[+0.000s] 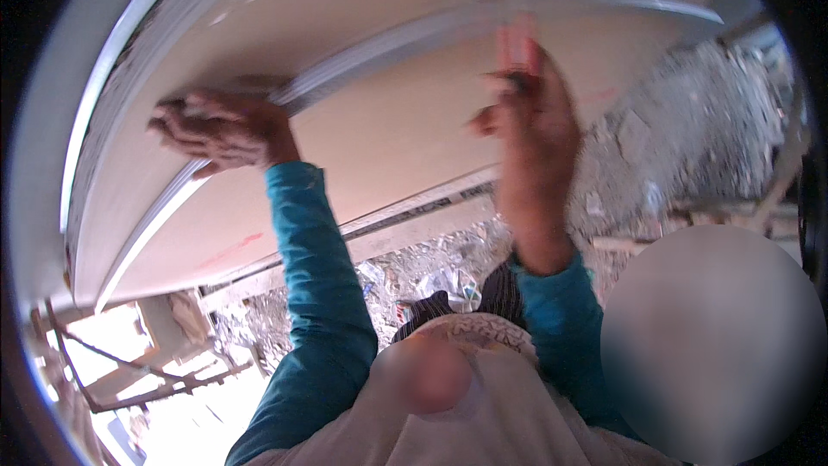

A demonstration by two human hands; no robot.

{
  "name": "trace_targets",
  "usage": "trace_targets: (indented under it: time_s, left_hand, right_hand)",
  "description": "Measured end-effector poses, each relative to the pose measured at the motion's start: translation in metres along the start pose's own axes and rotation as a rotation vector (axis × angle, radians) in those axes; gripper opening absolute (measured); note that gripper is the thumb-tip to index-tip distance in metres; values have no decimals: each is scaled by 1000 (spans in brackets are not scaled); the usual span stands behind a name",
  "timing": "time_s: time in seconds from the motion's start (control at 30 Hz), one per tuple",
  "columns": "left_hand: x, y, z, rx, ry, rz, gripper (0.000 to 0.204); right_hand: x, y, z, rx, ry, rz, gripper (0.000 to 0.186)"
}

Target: The person measures a drywall sheet against a wall using a long metal ruler and a pencil to mark the cut lines, then cuts along the marked lines with a utility knife and removes the excess metal trim.

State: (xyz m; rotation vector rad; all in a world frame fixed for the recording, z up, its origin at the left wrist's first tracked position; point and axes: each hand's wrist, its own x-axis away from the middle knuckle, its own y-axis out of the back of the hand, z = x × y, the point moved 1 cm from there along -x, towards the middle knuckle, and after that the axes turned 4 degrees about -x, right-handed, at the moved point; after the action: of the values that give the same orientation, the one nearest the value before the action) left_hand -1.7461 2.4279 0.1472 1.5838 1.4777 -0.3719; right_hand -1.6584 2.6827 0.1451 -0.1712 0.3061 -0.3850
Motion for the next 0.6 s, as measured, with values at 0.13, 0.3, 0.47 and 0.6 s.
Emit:
trace_targets:
  time_s: [0.13, 0.3, 0.47, 0.6]
  left_hand:
    - [-7, -9, 14, -130, -106, 3, 66]
    - [-6, -3, 7, 3, 7, 24, 59]
    - [-3, 15, 5, -53, 49, 72, 63]
    - [-4, 16, 5, -54, 25, 57, 66]
  right_hand:
    - [-60, 50, -40, -438, -381, -169, 19]
    - [-140, 82, -95, -508, -316, -22, 24]
    - [-165, 106, -126, 221, -259, 60, 51]
    - [-165, 108, -131, 1071, 368, 279, 59]
